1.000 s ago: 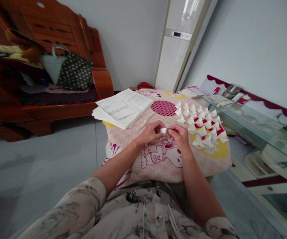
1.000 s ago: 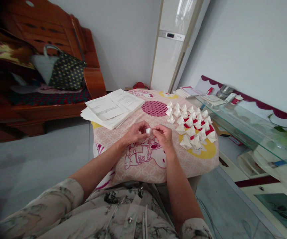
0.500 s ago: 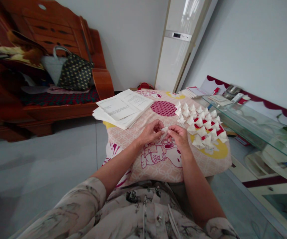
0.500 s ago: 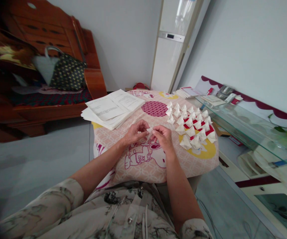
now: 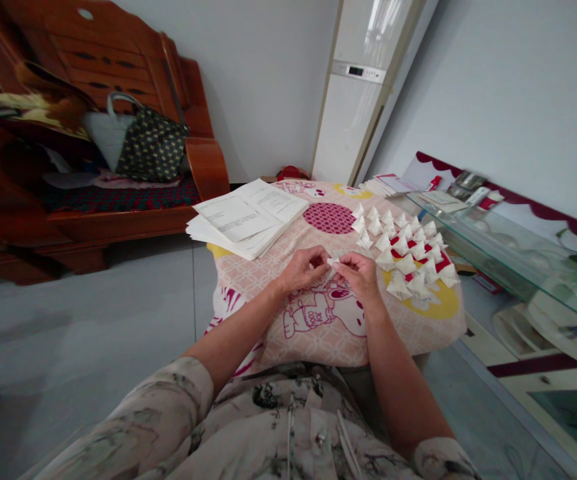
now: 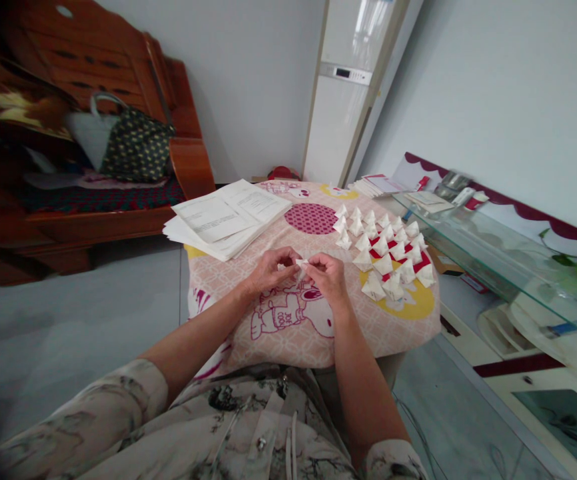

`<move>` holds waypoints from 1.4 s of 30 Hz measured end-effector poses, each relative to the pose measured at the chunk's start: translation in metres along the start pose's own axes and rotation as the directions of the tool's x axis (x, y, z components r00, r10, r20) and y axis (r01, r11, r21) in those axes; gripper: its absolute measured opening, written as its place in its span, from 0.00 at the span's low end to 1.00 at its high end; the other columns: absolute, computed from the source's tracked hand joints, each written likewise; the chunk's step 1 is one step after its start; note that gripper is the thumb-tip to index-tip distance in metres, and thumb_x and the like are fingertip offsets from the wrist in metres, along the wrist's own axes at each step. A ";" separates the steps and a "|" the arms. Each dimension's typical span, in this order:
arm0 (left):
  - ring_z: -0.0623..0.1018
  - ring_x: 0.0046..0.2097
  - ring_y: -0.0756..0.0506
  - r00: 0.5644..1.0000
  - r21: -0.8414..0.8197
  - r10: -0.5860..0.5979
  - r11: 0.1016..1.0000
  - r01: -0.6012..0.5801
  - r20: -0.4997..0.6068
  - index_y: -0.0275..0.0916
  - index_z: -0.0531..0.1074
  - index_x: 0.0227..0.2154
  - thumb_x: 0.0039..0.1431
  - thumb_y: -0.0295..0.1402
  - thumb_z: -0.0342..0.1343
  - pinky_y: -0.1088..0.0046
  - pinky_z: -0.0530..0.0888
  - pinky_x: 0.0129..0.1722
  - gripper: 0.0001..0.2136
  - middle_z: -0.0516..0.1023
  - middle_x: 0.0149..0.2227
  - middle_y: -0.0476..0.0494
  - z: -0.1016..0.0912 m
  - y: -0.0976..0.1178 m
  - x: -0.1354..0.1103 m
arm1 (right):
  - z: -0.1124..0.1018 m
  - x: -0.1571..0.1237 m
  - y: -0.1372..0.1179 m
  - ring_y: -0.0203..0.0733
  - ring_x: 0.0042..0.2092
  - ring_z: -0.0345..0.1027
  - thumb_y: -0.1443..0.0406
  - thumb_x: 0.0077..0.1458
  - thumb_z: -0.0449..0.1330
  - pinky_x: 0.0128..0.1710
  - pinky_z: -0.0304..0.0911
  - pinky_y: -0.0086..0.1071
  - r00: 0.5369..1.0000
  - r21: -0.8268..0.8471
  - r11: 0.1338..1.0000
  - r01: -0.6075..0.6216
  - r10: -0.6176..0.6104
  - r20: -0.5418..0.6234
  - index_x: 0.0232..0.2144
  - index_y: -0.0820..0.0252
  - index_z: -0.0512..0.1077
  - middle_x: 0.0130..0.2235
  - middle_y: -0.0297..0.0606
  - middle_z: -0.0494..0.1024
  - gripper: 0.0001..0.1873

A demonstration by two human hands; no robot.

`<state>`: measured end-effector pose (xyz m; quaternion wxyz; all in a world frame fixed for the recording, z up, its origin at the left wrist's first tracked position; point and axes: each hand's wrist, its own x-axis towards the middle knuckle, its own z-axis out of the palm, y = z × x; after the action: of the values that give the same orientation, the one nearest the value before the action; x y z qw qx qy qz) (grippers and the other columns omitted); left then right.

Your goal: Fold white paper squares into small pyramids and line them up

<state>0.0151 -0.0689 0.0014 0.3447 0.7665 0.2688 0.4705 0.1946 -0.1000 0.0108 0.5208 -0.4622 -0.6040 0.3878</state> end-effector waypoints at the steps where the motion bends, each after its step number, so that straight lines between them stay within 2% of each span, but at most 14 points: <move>1: 0.71 0.28 0.51 1.000 0.006 0.003 1.000 -0.003 -0.003 0.35 0.72 0.30 0.59 0.39 0.57 0.76 0.68 0.30 0.10 0.73 0.25 0.49 0.000 0.000 0.000 | 0.001 0.000 0.000 0.36 0.19 0.66 0.55 0.47 0.67 0.19 0.62 0.28 1.000 -0.020 1.000 0.004 -0.004 0.000 0.25 0.57 0.72 0.18 0.30 0.73 0.14; 5: 0.71 0.28 0.51 1.000 0.021 0.004 1.000 -0.003 -0.008 0.35 0.71 0.30 0.58 0.38 0.57 0.76 0.68 0.30 0.10 0.74 0.26 0.49 0.000 0.001 0.000 | 0.004 0.000 0.000 0.36 0.20 0.64 0.56 0.48 0.64 0.20 0.59 0.28 0.999 -0.120 0.992 0.048 -0.051 -0.015 0.23 0.57 0.69 0.19 0.30 0.70 0.13; 10: 0.71 0.29 0.51 1.000 -0.008 -0.018 1.000 0.018 -0.009 0.36 0.70 0.28 0.59 0.41 0.57 0.76 0.68 0.31 0.12 0.74 0.27 0.48 0.002 0.000 0.000 | 0.008 0.000 0.001 0.34 0.21 0.59 0.62 0.47 0.60 0.21 0.54 0.28 0.982 -0.273 0.952 0.140 -0.169 -0.085 0.20 0.56 0.64 0.18 0.28 0.66 0.10; 15: 0.71 0.29 0.51 1.000 -0.011 -0.010 1.000 0.010 0.003 0.36 0.70 0.29 0.60 0.42 0.57 0.75 0.68 0.31 0.13 0.73 0.27 0.48 0.003 -0.001 -0.001 | 0.009 0.001 0.000 0.35 0.23 0.60 0.64 0.49 0.58 0.23 0.56 0.28 0.972 -0.319 0.927 0.197 -0.227 -0.059 0.25 0.56 0.68 0.20 0.28 0.67 0.04; 19: 0.72 0.30 0.50 1.000 -0.046 -0.020 0.999 0.020 0.013 0.36 0.70 0.34 0.62 0.44 0.55 0.75 0.69 0.31 0.13 0.73 0.29 0.47 0.001 0.001 -0.002 | 0.009 0.001 -0.001 0.36 0.24 0.62 0.64 0.50 0.58 0.23 0.55 0.28 0.967 -0.359 0.910 0.206 -0.245 -0.066 0.24 0.56 0.69 0.20 0.29 0.67 0.05; 23: 0.73 0.29 0.51 1.000 -0.143 -0.002 0.990 0.005 0.017 0.36 0.70 0.42 0.65 0.44 0.52 0.75 0.69 0.31 0.15 0.73 0.30 0.47 -0.001 0.002 -0.002 | 0.008 0.002 0.002 0.36 0.25 0.64 0.63 0.51 0.60 0.24 0.58 0.28 0.974 -0.310 0.930 0.197 -0.221 -0.045 0.25 0.57 0.70 0.22 0.30 0.71 0.05; 26: 0.72 0.29 0.51 1.000 -0.152 0.007 0.988 -0.006 0.009 0.35 0.71 0.43 0.66 0.44 0.52 0.75 0.70 0.31 0.15 0.73 0.30 0.47 0.000 -0.001 -0.001 | 0.006 0.001 0.004 0.37 0.25 0.66 0.61 0.51 0.62 0.25 0.61 0.29 0.983 -0.205 0.963 0.174 -0.183 -0.026 0.27 0.57 0.72 0.24 0.32 0.73 0.06; 30: 0.72 0.28 0.52 1.000 -0.129 -0.010 0.992 0.008 -0.011 0.35 0.73 0.41 0.65 0.44 0.53 0.76 0.69 0.30 0.15 0.74 0.30 0.48 0.002 -0.005 0.000 | 0.004 -0.002 0.003 0.38 0.22 0.67 0.59 0.54 0.60 0.24 0.62 0.30 0.990 -0.126 0.983 0.137 -0.140 -0.016 0.30 0.57 0.73 0.24 0.33 0.75 0.08; 36: 0.71 0.27 0.52 0.999 -0.132 -0.034 0.991 0.028 -0.041 0.35 0.74 0.35 0.61 0.44 0.58 0.76 0.68 0.28 0.14 0.74 0.28 0.47 0.003 -0.007 0.000 | 0.005 -0.003 -0.001 0.39 0.25 0.70 0.59 0.57 0.58 0.25 0.64 0.31 0.981 -0.215 0.957 0.193 -0.191 0.031 0.31 0.56 0.74 0.25 0.33 0.76 0.09; 42: 0.70 0.26 0.52 0.996 -0.134 -0.043 0.991 0.032 -0.084 0.35 0.73 0.31 0.59 0.46 0.59 0.77 0.67 0.27 0.16 0.73 0.26 0.48 0.004 -0.011 0.001 | 0.005 -0.004 0.001 0.40 0.25 0.71 0.56 0.59 0.57 0.25 0.65 0.31 0.984 -0.190 0.966 0.176 -0.171 0.042 0.33 0.56 0.74 0.26 0.33 0.77 0.12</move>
<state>0.0183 -0.0623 -0.0082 0.3916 0.7157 0.2661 0.5135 0.1901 -0.1038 0.0075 0.4978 -0.4510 -0.6833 0.2862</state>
